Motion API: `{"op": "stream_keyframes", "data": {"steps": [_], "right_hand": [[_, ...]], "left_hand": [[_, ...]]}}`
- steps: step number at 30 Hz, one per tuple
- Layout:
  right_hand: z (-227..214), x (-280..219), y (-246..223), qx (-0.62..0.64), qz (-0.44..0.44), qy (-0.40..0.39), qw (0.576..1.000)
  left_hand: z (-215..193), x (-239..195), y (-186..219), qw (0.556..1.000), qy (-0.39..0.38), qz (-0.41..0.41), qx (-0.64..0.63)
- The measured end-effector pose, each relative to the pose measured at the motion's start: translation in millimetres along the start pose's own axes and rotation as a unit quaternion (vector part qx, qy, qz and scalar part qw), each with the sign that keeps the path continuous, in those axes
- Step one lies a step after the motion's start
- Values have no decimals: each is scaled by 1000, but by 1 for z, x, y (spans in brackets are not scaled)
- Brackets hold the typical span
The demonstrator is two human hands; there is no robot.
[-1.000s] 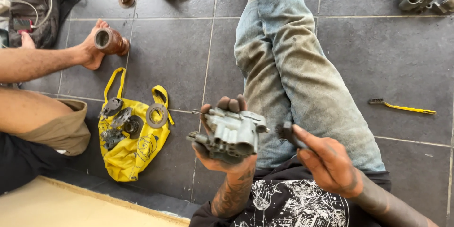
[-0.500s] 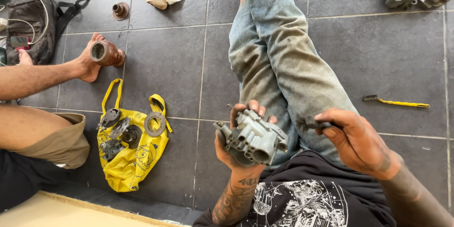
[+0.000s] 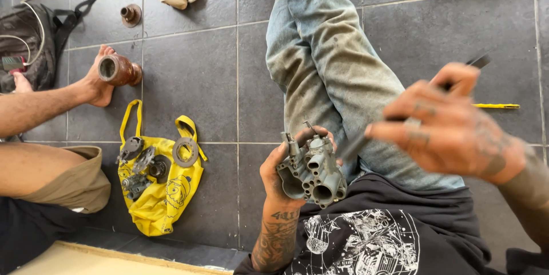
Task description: The person sits on a tiled floor and cleans a metal engine part using a yellow-handled brush and a black-handled tool. They scrub various surfaces and crevices of the part while holding it in their left hand.
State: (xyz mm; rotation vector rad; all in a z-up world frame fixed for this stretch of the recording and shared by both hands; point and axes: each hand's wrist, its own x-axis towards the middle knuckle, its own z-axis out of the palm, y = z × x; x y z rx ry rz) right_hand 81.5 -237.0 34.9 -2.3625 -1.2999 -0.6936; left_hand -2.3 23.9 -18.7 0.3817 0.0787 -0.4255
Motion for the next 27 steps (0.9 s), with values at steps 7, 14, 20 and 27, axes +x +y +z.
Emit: {"op": "stream_keyframes", "data": {"steps": [7,14,20,27], "right_hand": [[5,-7,-9,38,16,-32,999],[17,-20,-21,86,51,-56,993],[12,-19,-20,89,62,-44,993],[14,-23,-22,131,75,-27,988]], "left_hand": [[8,1,4,996,26,21,81],[12,9,2,995,31,43,86],[11,5,-3,995,57,41,65],[4,2,-10,998,45,25,44]]}}
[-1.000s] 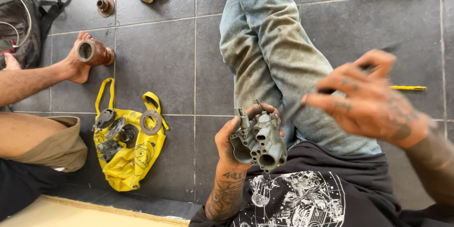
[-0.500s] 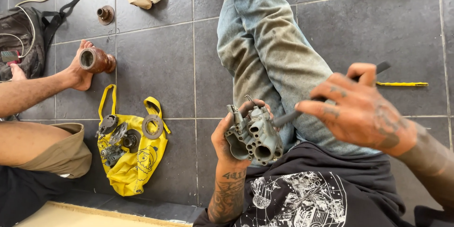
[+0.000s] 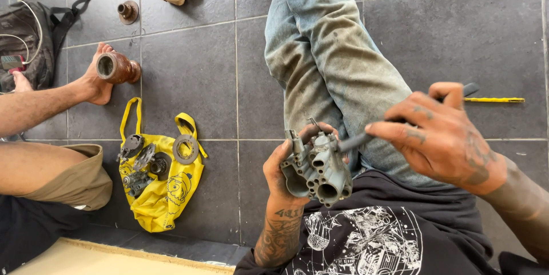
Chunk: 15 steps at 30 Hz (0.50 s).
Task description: The person sits on a tiled floor and cleans a metal engine part using a yellow-handled brush and a black-handled tool. They scrub various surfaces and crevices of the part while holding it in their left hand.
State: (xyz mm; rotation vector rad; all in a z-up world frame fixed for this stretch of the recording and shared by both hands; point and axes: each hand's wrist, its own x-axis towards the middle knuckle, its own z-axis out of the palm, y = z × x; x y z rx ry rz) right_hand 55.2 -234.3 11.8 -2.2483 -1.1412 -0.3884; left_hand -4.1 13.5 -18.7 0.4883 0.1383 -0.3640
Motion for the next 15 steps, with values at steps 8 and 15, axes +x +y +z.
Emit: {"op": "stream_keyframes", "data": {"steps": [8,15], "right_hand": [[1,-3,-2,-101,-2,37,994],[1,-9,-10,-56,9,21,998]], "left_hand": [[-6,5,-10,998,-12,13,-66],[-4,6,-7,999,-18,7,-49]]}}
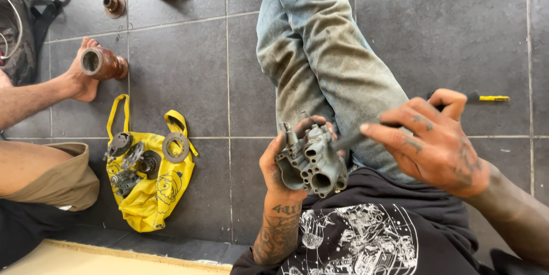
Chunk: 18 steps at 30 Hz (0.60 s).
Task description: The person sits on a tiled floor and cleans a metal engine part using a yellow-handled brush and a black-handled tool. They scrub various surfaces and crevices of the part while holding it in their left hand.
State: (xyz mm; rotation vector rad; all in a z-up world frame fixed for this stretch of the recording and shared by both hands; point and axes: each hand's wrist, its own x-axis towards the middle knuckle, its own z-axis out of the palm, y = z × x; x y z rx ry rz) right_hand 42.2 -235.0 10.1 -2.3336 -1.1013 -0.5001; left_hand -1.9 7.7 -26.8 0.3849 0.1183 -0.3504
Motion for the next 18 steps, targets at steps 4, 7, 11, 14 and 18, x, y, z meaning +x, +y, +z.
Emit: {"op": "stream_keyframes", "data": {"steps": [4,7,11,14,18], "right_hand": [[4,-2,-2,-20,0,40,999],[3,-2,-4,1,-3,31,1000],[6,12,-10,0,19,95,995],[10,-9,-3,40,0,18,999],[6,-2,-6,42,7,22,999]], "left_hand": [[2,8,6,999,-17,-10,-28],[-2,4,8,1000,-13,8,-25],[13,3,4,999,-25,-23,11],[3,3,12,1000,-3,19,18],[-9,1,6,1000,1,-5,-13]]}}
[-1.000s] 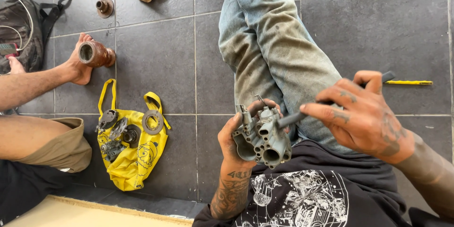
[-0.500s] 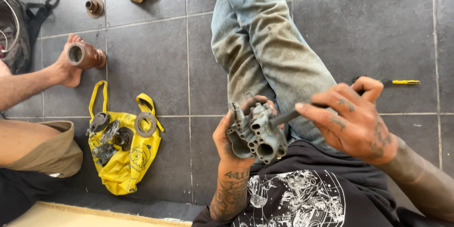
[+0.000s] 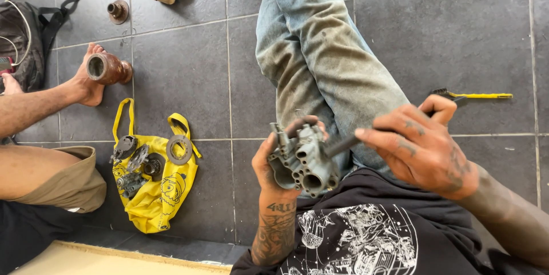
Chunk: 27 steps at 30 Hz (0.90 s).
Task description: The person sits on a tiled floor and cleans a metal engine part using a yellow-handled brush and a black-handled tool. They scrub various surfaces and crevices of the part while holding it in their left hand.
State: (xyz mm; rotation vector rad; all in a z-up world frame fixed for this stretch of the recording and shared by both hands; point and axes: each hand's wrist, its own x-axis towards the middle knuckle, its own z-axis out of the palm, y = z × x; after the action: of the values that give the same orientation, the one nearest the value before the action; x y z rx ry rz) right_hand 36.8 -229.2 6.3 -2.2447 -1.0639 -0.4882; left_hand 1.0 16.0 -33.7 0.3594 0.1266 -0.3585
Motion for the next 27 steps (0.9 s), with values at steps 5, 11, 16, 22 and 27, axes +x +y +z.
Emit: {"op": "stream_keyframes", "data": {"steps": [5,11,16,22,27], "right_hand": [[4,-7,2,115,15,-25,993],[7,0,-4,156,29,31,987],[6,8,19,101,92,83,987],[8,11,22,93,83,33,992],[10,9,14,109,78,32,990]], "left_hand": [[-4,-1,2,998,-34,-34,-36],[-2,2,-3,996,-69,-56,12],[-13,0,-6,999,25,-29,21],[4,4,-6,998,11,-51,-45],[-6,3,-5,997,47,-46,-26]]}}
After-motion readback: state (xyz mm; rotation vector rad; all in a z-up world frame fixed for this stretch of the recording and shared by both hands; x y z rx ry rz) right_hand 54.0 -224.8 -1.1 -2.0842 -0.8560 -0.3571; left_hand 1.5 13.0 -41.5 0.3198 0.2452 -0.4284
